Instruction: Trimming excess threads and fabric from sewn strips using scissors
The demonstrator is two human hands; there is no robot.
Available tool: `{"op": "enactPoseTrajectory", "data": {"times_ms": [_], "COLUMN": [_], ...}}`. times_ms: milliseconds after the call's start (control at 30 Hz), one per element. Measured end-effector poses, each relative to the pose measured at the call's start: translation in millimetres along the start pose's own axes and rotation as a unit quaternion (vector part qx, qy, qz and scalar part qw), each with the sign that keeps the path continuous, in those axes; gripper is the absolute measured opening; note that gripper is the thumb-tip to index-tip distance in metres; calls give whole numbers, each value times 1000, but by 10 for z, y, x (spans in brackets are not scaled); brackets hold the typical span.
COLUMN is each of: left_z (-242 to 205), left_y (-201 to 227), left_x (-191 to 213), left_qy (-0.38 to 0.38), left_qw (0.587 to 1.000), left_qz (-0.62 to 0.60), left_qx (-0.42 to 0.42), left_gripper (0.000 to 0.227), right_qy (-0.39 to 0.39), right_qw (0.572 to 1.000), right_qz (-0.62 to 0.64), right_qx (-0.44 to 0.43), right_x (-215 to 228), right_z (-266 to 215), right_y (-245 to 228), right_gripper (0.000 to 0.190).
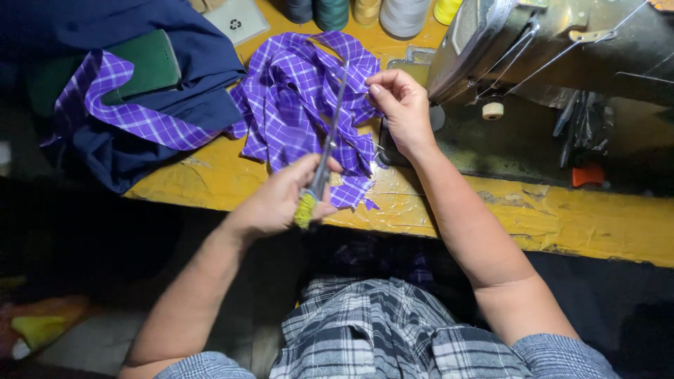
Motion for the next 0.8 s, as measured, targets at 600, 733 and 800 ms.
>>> {"op": "enactPoseTrajectory", "data": {"times_ms": [600,733,800], "left_z": [469,545,558], "left_y": [-488,-479,-398], "left_x": [-365,-306,-250], "left_qy": [-66,-60,-61], "left_qw": [984,985,991], "left_qz": [-162,-158,-119], "left_qx": [-40,-27,-23], "left_gripper": [60,62,63], "right_qy": [90,83,77], "right_qw": [974,975,976], "right_qz": [102,108,106], "right_qx": [-182,-177,-177], "right_x": [173,174,190], "right_z": [-21,-18,-18], "right_y": [245,248,279], "right_gripper": [13,13,13]}}
Point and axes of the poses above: each hand's wrist, its own z-axis towards the middle knuckle, its own x-axis out of the back of the hand, y = z × x, the point moved 7 cm from there along z, towards the middle knuckle, and after that the axes turned 8 degrees about z, right-handed, at the moved point
